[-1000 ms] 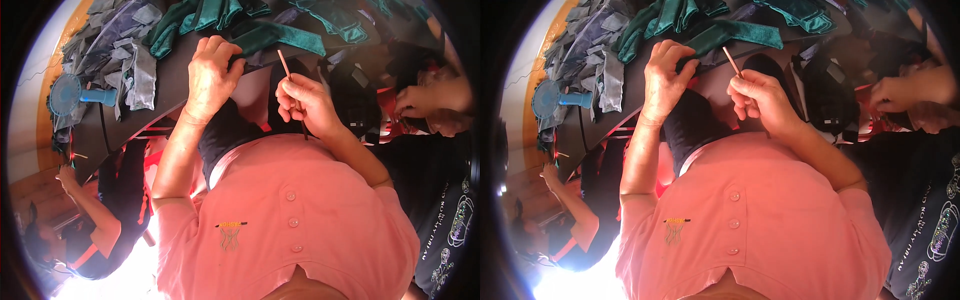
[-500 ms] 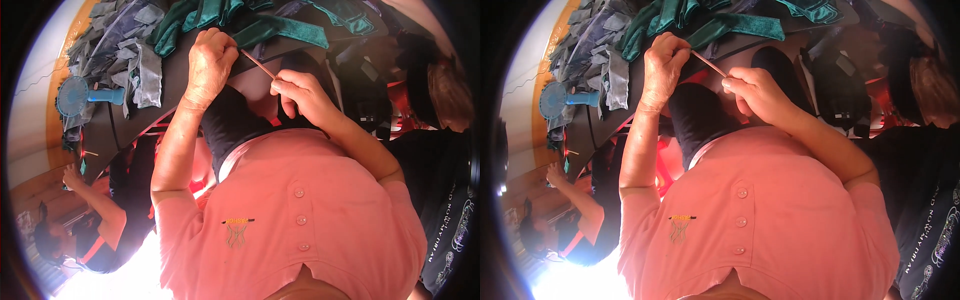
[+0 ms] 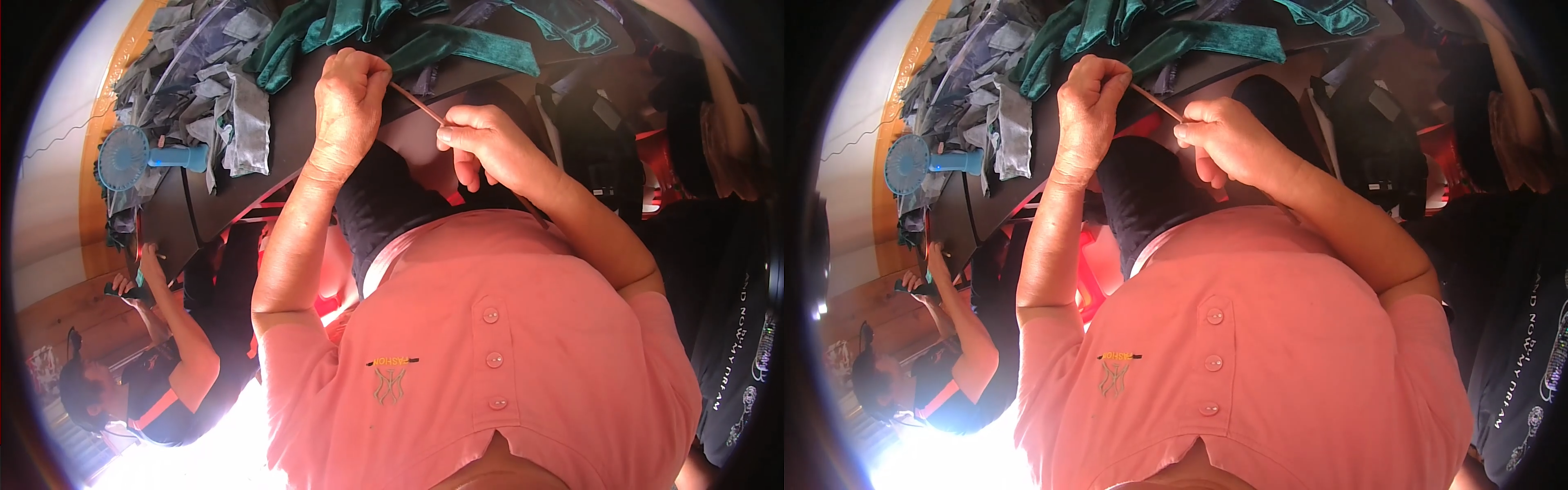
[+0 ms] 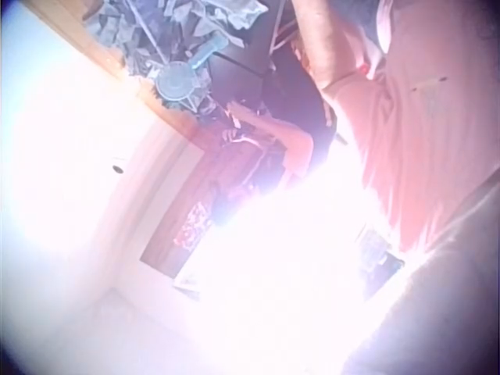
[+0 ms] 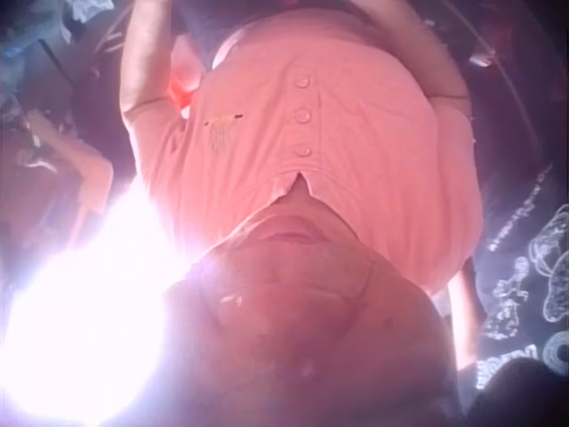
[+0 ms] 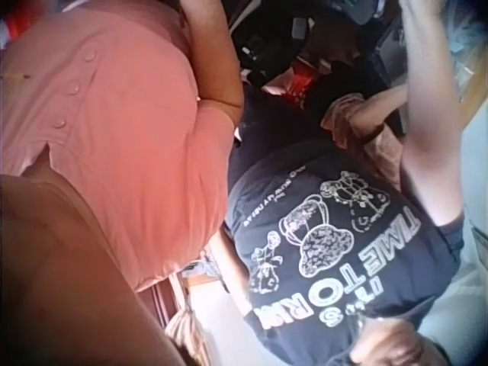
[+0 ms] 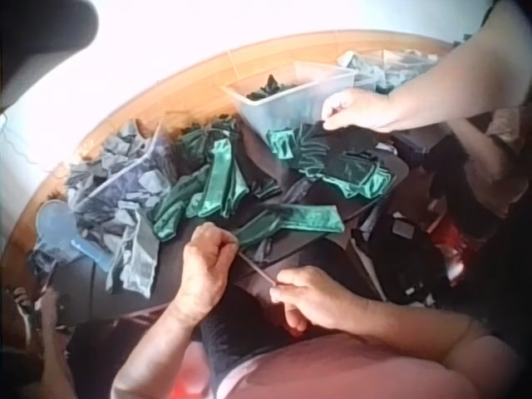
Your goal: Turning fabric tubes inside out using a thin rod in a textile manufacturing environment.
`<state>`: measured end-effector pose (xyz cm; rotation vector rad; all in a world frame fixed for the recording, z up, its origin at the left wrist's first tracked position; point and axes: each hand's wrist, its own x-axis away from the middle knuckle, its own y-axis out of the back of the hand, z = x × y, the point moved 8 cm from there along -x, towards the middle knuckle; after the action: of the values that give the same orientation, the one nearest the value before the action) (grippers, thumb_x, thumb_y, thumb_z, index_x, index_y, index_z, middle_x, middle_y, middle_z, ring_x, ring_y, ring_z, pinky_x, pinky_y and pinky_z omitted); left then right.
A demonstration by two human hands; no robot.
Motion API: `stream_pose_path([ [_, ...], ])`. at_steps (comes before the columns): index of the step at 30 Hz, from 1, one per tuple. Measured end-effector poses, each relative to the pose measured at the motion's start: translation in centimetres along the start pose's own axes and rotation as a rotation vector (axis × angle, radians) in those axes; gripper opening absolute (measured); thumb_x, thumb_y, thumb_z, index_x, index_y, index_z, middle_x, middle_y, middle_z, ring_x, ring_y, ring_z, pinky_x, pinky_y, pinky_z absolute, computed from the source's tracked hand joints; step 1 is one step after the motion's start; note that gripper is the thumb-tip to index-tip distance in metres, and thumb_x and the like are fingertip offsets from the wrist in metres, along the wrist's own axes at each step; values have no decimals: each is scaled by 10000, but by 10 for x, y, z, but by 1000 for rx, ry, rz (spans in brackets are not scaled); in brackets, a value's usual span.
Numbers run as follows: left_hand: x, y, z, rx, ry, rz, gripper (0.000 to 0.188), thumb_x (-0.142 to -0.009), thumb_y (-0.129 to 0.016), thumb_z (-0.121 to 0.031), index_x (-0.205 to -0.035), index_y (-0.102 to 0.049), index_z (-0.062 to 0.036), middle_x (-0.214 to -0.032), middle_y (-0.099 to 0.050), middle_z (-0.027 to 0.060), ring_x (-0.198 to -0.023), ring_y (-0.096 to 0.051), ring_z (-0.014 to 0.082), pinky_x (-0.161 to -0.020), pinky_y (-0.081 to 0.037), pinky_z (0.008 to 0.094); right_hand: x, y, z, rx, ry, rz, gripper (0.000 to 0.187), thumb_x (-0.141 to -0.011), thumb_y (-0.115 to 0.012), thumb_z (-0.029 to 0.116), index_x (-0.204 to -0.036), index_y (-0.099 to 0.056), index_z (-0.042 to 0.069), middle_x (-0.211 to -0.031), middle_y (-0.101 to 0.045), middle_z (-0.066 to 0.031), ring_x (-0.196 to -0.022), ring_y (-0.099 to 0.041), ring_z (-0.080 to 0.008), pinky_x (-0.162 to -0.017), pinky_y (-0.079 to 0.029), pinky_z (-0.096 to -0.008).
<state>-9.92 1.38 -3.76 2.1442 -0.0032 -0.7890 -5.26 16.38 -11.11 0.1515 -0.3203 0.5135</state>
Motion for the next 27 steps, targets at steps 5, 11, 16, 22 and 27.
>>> stream_pose_path([
  [5,3,0,-1,-3,19,-6,71,-834,-632,-46,-885,-618,1,-809,-589,105,-781,-588,233,-732,-465,312,-2,-1,-1,-114,-9,19,283,-942,-486,261,-868,-573,2,-553,-566,-56,-451,-557,-119,-391,-322,-229],
  [11,8,5,-6,27,42,-73,59,-857,-623,-48,-892,-620,0,-805,-614,79,-757,-583,172,-710,-464,283,-2,-5,10,-263,104,15,299,-967,-471,256,-862,-564,-9,-561,-562,-65,-439,-552,-127,-388,-336,-229],
  [16,11,9,11,270,261,-135,79,-889,-622,-72,-904,-642,3,-803,-646,31,-757,-556,85,-701,-453,237,9,-6,7,-148,64,24,273,-925,-497,253,-868,-600,6,-553,-579,-70,-449,-542,-124,-410,-321,-250],
  [22,12,8,11,305,294,-118,94,-884,-629,-76,-916,-651,10,-785,-636,13,-746,-545,70,-708,-449,220,5,-8,7,-177,92,23,259,-915,-506,254,-858,-606,22,-552,-576,-62,-453,-539,-117,-411,-310,-249],
  [27,12,13,5,272,253,-155,87,-886,-626,-75,-914,-647,5,-778,-633,8,-738,-547,75,-688,-453,226,5,-12,9,-189,103,39,273,-933,-498,257,-851,-588,12,-545,-567,-54,-448,-541,-118,-404,-305,-250],
])
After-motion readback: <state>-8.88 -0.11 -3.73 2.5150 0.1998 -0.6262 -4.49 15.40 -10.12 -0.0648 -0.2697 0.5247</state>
